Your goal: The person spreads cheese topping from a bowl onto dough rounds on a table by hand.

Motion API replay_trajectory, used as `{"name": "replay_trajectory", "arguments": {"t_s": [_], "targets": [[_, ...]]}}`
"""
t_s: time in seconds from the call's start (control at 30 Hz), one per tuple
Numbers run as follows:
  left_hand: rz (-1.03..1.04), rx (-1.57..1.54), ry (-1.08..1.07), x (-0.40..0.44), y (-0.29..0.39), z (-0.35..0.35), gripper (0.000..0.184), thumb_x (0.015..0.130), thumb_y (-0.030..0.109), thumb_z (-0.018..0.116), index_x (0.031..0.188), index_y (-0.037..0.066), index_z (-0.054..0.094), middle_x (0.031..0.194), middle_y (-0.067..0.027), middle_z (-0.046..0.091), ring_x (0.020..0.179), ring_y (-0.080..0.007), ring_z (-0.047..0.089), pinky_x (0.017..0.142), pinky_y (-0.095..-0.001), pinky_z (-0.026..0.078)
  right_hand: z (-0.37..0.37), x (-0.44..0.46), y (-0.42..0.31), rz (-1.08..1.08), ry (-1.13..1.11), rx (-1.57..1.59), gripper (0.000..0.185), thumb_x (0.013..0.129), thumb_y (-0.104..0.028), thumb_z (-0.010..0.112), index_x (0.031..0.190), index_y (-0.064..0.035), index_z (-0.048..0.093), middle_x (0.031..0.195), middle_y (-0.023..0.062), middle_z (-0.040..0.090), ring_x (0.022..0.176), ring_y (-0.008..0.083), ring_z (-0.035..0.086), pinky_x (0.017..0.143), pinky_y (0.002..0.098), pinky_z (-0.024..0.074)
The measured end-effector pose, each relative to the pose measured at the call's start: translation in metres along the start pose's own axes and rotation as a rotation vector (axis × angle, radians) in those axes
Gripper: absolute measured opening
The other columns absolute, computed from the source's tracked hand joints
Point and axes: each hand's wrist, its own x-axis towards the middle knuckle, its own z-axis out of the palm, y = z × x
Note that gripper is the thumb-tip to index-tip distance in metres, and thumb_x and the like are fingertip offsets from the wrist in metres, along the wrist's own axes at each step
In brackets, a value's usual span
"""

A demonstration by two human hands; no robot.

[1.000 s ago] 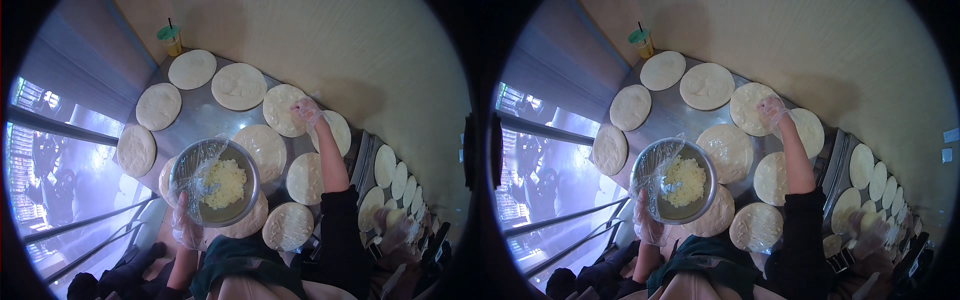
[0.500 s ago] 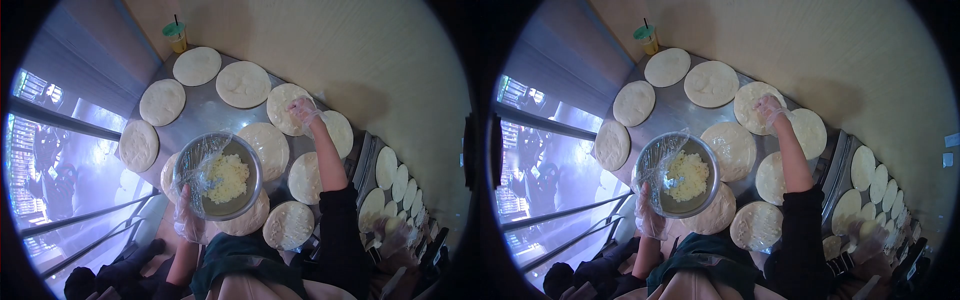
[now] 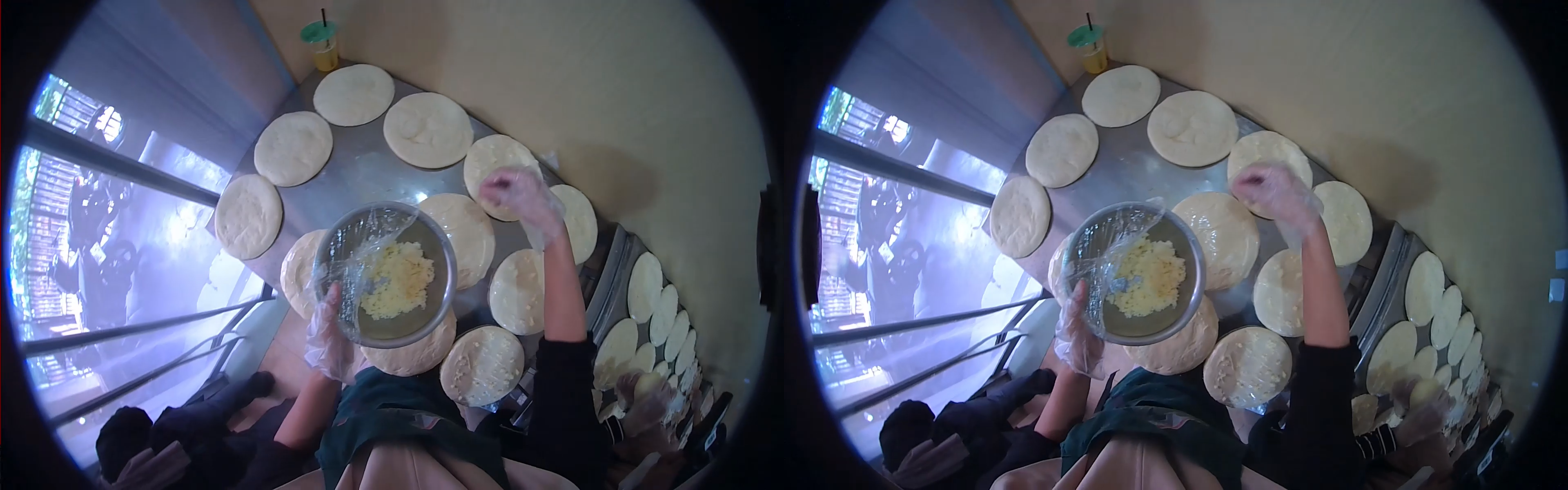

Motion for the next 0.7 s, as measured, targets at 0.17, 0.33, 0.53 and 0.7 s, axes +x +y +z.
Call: {"name": "replay_trajectory", "arguments": {"t_s": [0.17,0.33,0.53,0.7], "targets": [[-0.030,0.117,0.009,0.005,-0.009,-0.007,0.049,0.084,0.031,0.057,0.121,0.002,0.042,0.108,-0.0075,0.053,0.097,-0.0166,0.052,0.085,-0.0295,0.042,0.139,-0.063,0.029,-0.806,-0.414,0.061,0.020,0.085,-0.014,0.046,0.101,-0.0072,0.056,0.098,0.0088,0.056,0.090,0.0202,0.054,0.078,0.0300,0.0422],[-0.073,0.058,0.020,0.005,-0.012,-0.016,0.047,0.083,0.026,0.058,0.120,0.003,0.042,0.108,-0.0084,0.052,0.097,-0.0183,0.052,0.085,-0.0336,0.044,0.157,-0.093,-0.022,-0.244,-0.617,-0.249,0.023,0.085,-0.021,0.045,0.102,-0.0078,0.052,0.106,0.0126,0.051,0.102,0.0289,0.048,0.089,0.0353,0.0386],[-0.044,0.009,0.012,-0.002,-0.012,-0.006,0.046,0.082,0.026,0.059,0.118,0.003,0.043,0.100,-0.0071,0.056,0.088,-0.0170,0.056,0.074,-0.0312,0.049,0.171,-0.104,0.019,-0.585,-0.563,-0.396,0.025,0.083,-0.020,0.046,0.103,-0.0070,0.053,0.107,0.0148,0.051,0.103,0.0314,0.048,0.092,0.0393,0.0373],[-0.111,-0.027,0.007,0.004,-0.015,-0.012,0.046,0.082,0.027,0.059,0.118,0.003,0.043,0.103,-0.0076,0.055,0.089,-0.0186,0.056,0.076,-0.0316,0.049,0.154,-0.086,-0.009,-0.628,-0.794,-0.134,0.033,0.079,-0.023,0.050,0.108,-0.0068,0.051,0.104,0.0115,0.052,0.101,0.0270,0.049,0.090,0.0369,0.0379]]}}
